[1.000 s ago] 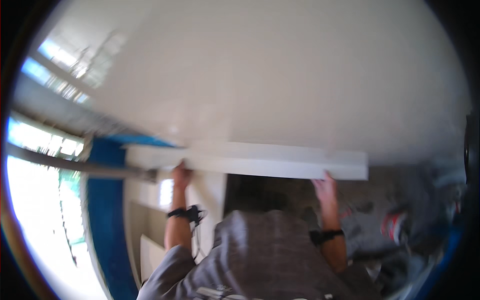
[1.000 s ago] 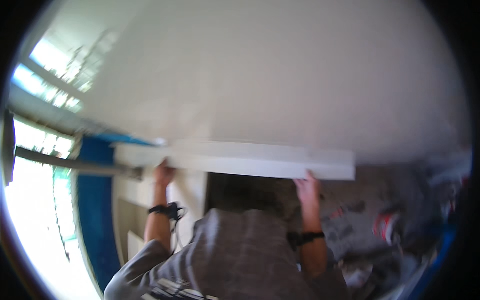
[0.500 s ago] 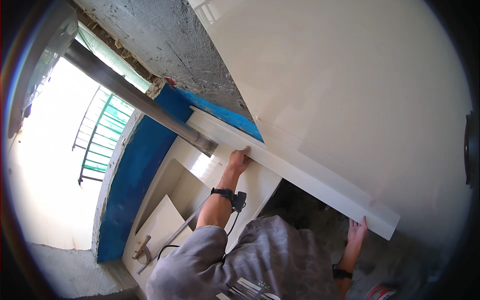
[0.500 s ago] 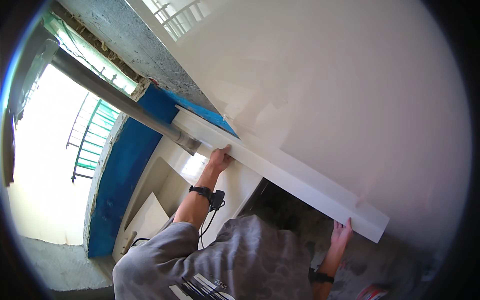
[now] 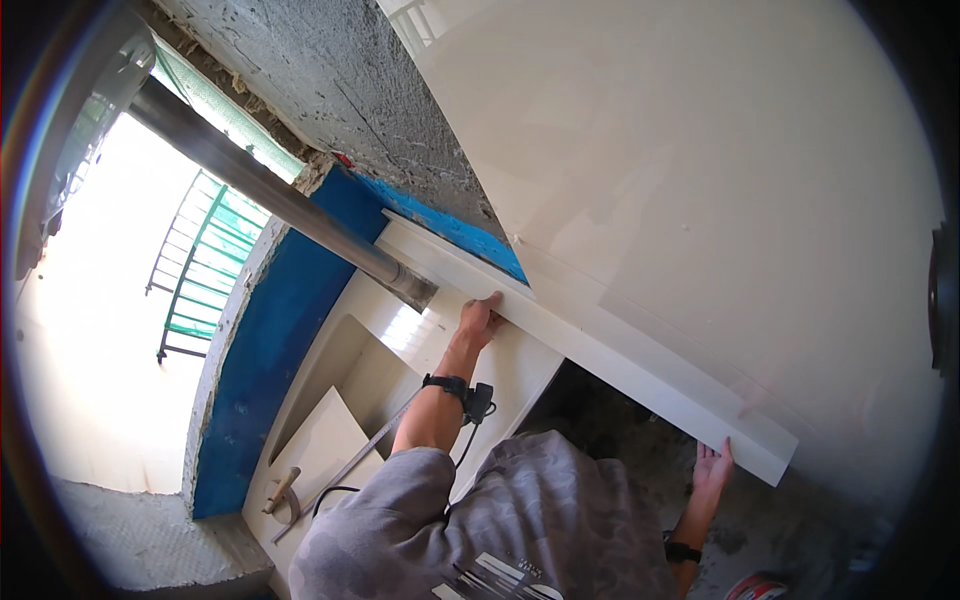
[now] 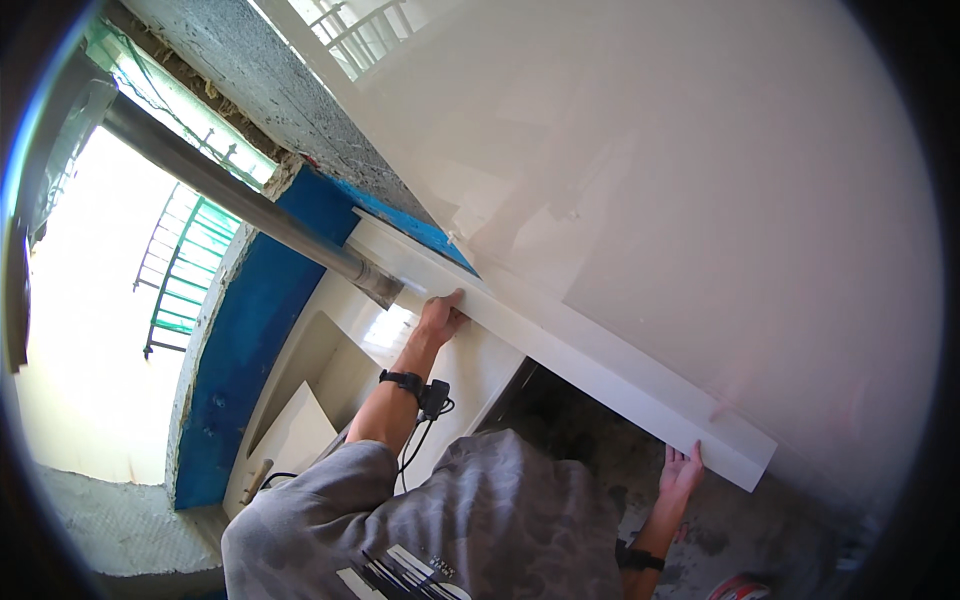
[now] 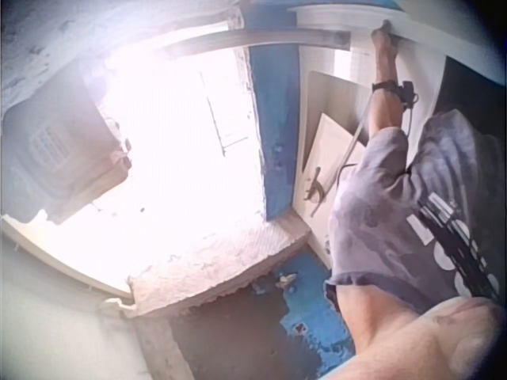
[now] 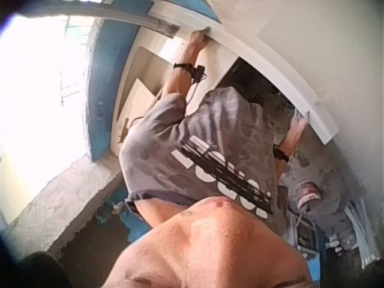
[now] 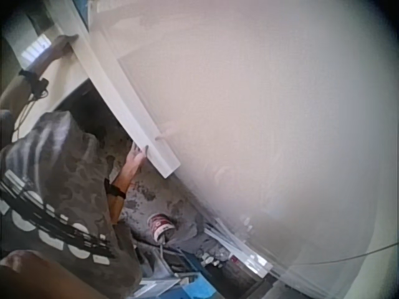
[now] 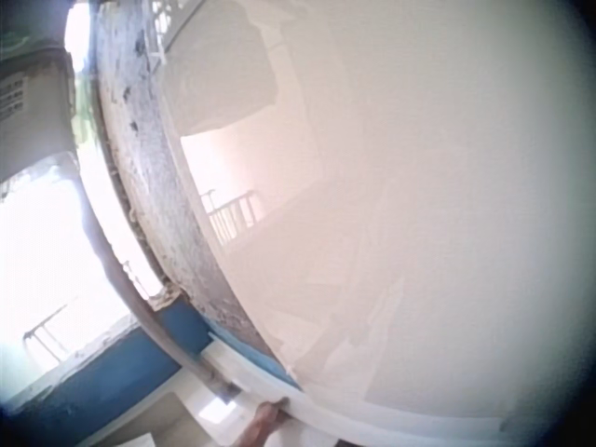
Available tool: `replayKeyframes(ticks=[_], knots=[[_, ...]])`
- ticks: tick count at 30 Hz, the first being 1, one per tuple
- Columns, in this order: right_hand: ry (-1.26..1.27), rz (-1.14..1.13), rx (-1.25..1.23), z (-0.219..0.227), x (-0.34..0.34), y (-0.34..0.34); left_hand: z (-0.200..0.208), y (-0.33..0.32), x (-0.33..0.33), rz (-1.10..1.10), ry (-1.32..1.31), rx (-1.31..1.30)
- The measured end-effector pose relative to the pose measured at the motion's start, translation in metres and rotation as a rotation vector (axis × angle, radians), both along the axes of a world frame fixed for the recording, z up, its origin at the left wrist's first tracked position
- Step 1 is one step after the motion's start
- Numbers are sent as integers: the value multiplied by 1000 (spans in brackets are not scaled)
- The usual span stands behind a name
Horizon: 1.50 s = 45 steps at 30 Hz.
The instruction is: Applying mortar and installing ceramic tiles on a wall near a plumbing fixture.
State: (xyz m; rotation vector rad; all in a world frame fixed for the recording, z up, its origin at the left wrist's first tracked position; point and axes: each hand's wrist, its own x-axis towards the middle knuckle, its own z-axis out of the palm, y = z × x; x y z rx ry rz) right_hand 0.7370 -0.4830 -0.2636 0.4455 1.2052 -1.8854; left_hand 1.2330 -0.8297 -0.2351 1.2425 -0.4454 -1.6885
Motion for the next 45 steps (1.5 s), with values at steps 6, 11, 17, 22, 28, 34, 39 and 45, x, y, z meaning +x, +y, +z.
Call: replayKeyframes(ticks=[6,11,17,22,28,34,39,45], knots=[[-37,-4,1,-4,-2,-1,-11,-3,6,-16,25,-19],[-38,-2,-8,-7,-2,1,-12,-3,5,-37,24,-7],[-15,10,-9,-3,0,1,-14,-3,6,-16,83,-4],[-9,13,-4,-2,0,0,-16,-5,8,-21,85,-13],[-22,1,4,-2,3,-4,-3,-3,7,-37,75,10],[-22,-2,6,7,8,-7,5,0,3,-28,53,27],[-26,-9,20,8,3,-4,-1,1,2,-49,71,14],[-5,25,34,10,8,-9,-33,-11,21,-66,87,-26]])
